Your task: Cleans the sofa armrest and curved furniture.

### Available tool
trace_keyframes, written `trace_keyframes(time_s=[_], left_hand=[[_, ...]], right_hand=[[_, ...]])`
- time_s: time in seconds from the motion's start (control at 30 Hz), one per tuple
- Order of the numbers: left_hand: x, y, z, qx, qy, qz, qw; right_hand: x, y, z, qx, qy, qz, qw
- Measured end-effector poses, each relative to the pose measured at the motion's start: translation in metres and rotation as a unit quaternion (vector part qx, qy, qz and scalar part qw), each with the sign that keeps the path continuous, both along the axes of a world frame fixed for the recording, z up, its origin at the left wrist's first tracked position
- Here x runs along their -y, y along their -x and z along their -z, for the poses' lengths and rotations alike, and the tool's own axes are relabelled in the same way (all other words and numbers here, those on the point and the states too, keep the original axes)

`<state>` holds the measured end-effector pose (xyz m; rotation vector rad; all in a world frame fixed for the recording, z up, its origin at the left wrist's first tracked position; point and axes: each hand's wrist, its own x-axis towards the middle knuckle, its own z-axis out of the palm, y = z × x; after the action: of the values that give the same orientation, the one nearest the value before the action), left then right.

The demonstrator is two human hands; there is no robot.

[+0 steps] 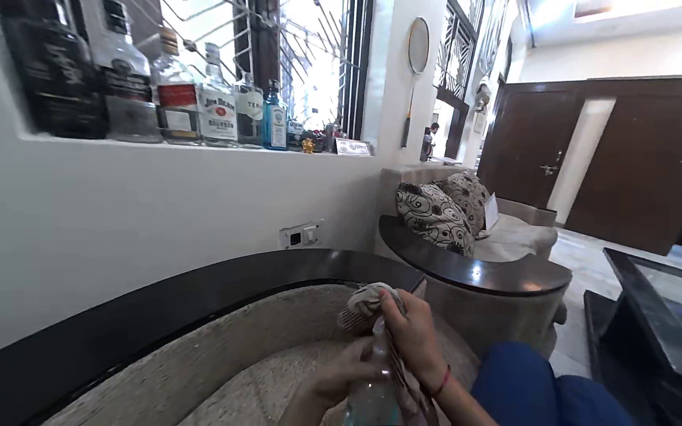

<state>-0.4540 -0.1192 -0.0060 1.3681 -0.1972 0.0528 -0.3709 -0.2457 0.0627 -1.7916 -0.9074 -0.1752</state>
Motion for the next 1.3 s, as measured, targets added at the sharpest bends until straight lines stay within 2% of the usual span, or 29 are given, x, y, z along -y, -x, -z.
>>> trace_keyframes(time_s=[0.07,0.33,0.47,0.53,0.6,0.7,0.87,0.93,1.0,1.07,1.17,1.3], left_hand=[[-0.006,-0.003,0.006,0.025,0.033,0.029,0.999],[-0.007,-0.001,0.005,0.077,-0.073,0.115,0.988],[0.007,-0.004,-0.002,0.054,-0.066,0.047,0.995],[0.008,-0.009,-0.001,0.054,-0.066,0.020,0.996],[0.002,-0.014,0.000,0.052,-0.062,-0.013,0.997],[-0.026,-0.014,-0.013,0.034,-0.065,-0.096,0.993],[-0.105,0.018,-0.069,-0.027,-0.093,-0.219,0.971],[-0.135,0.017,-0.089,-0.073,-0.074,-0.247,0.963],[-0.147,0.009,-0.108,-0.152,-0.112,-0.287,0.939],[-0.151,-0.004,-0.116,-0.195,-0.165,-0.281,0.925],[-0.172,-0.030,-0.101,-0.214,-0.219,-0.220,0.926],[-0.176,-0.050,-0.084,-0.234,-0.220,-0.238,0.917]], right_hand=[[0.001,-0.004,-0.003,-0.017,-0.019,0.005,1.000],[0.005,-0.013,0.007,-0.069,-0.051,0.005,0.996],[0.009,-0.022,0.013,-0.073,-0.133,0.036,0.988],[0.017,-0.029,0.010,-0.075,-0.203,0.087,0.972],[0.034,-0.035,0.002,-0.106,-0.233,0.140,0.957],[0.064,-0.047,0.002,-0.131,-0.214,0.213,0.944],[0.114,-0.074,0.033,-0.145,-0.201,0.224,0.943],[0.128,-0.086,0.046,-0.153,-0.183,0.248,0.939],[0.139,-0.095,0.054,-0.141,-0.167,0.242,0.945],[0.145,-0.105,0.058,-0.137,-0.173,0.242,0.945],[0.143,-0.102,0.057,-0.146,-0.182,0.249,0.940],[0.139,-0.093,0.053,-0.161,-0.177,0.263,0.935]])
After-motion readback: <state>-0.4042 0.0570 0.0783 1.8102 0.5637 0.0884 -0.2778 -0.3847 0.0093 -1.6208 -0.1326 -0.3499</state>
